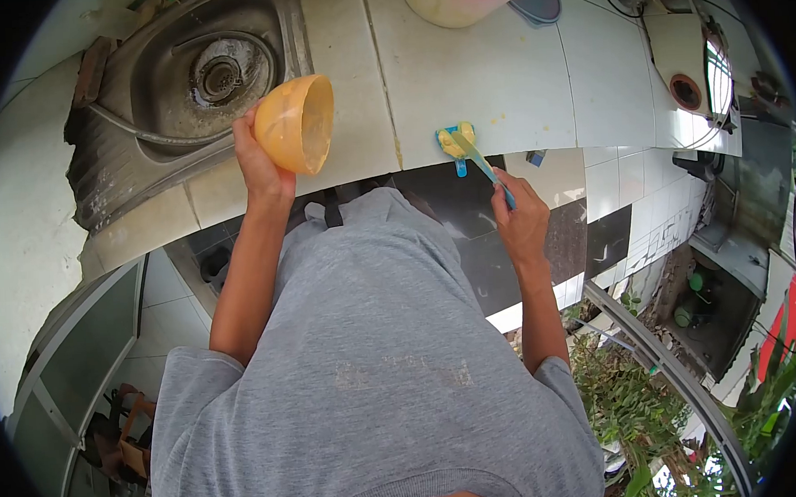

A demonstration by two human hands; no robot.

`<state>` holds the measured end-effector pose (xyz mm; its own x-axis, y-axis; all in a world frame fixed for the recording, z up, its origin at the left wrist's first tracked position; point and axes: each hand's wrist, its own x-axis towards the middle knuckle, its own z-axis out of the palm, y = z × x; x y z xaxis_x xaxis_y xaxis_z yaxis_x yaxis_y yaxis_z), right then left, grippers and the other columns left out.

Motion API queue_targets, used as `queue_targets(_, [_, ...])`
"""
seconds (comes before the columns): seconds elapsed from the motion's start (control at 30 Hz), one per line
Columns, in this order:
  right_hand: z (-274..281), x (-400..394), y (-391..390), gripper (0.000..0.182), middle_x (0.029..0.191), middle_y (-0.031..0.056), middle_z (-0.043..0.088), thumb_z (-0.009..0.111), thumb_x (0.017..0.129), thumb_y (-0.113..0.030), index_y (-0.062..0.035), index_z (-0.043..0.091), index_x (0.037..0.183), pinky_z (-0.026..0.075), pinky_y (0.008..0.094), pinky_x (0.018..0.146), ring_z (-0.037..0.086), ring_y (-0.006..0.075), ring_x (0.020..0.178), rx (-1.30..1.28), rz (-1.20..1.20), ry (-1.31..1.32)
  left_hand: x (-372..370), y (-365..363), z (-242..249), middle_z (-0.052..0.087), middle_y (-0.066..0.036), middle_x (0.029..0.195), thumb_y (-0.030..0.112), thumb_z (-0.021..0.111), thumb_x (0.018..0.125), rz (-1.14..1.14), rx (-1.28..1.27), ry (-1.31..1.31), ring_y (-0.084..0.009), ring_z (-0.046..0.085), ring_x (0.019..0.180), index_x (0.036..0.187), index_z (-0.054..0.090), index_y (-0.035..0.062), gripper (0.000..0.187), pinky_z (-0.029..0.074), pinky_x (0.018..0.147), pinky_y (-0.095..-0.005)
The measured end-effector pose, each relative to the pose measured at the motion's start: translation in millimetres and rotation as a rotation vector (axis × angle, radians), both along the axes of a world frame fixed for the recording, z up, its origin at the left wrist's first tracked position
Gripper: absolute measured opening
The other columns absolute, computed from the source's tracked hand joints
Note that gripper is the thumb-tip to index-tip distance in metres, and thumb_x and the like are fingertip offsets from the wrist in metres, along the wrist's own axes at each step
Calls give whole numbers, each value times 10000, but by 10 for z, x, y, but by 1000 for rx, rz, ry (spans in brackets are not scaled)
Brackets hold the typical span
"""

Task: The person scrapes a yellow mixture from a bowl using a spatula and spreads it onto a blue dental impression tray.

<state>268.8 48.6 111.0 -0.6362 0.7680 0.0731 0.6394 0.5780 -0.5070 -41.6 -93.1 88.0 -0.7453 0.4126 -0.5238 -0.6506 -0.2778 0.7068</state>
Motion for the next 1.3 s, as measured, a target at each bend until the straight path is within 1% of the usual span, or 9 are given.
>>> queue_targets(0.1, [-40, -23, -12, 267, 758, 84, 599, 632, 822, -9, -59, 668, 1081, 488, 325, 523, 602, 212, 571, 7, 23, -27, -20, 1, -32, 594, -78, 1138, 309, 311, 971, -20, 35, -4, -189, 562, 1077, 1176, 521, 31, 403, 437, 962, -326])
queue_targets(0.3, [-70, -30, -45, 279, 768, 80, 602, 641, 809, -2, -63, 669, 1080, 492, 329, 521, 604, 210, 568, 26, 46, -69, -58, -41, -62, 601, -83, 1139, 310, 310, 970, 12, 15, -16, -193, 568, 1075, 1170, 528, 32, 405, 439, 963, -332])
queue_targets(0.37, [-71, -13, -56, 283, 768, 79, 604, 644, 806, -1, -65, 670, 1080, 492, 329, 520, 605, 210, 567, 31, 55, -90, -89, -76, -99, 620, -47, 1063, 307, 374, 949, 26, 45, -23, -192, 589, 1017, 1068, 564, 91, 312, 473, 919, -361])
queue_targets(0.93, [-16, 60, -74, 281, 776, 77, 618, 657, 787, 0, -69, 676, 1059, 492, 329, 513, 597, 204, 537, 10, -12, -85, -142, -117, -128, 621, -44, 1048, 310, 381, 951, 42, 41, -35, -188, 591, 999, 1048, 563, 89, 302, 478, 907, -361])
queue_targets(1.3, [-86, -88, 10, 272, 756, 68, 598, 657, 793, -19, -79, 670, 1059, 496, 337, 526, 604, 208, 556, 35, 55, -121, -126, -128, -95, 622, -42, 1036, 307, 390, 951, 68, 22, -21, -187, 593, 985, 1048, 566, 88, 297, 481, 887, -361])
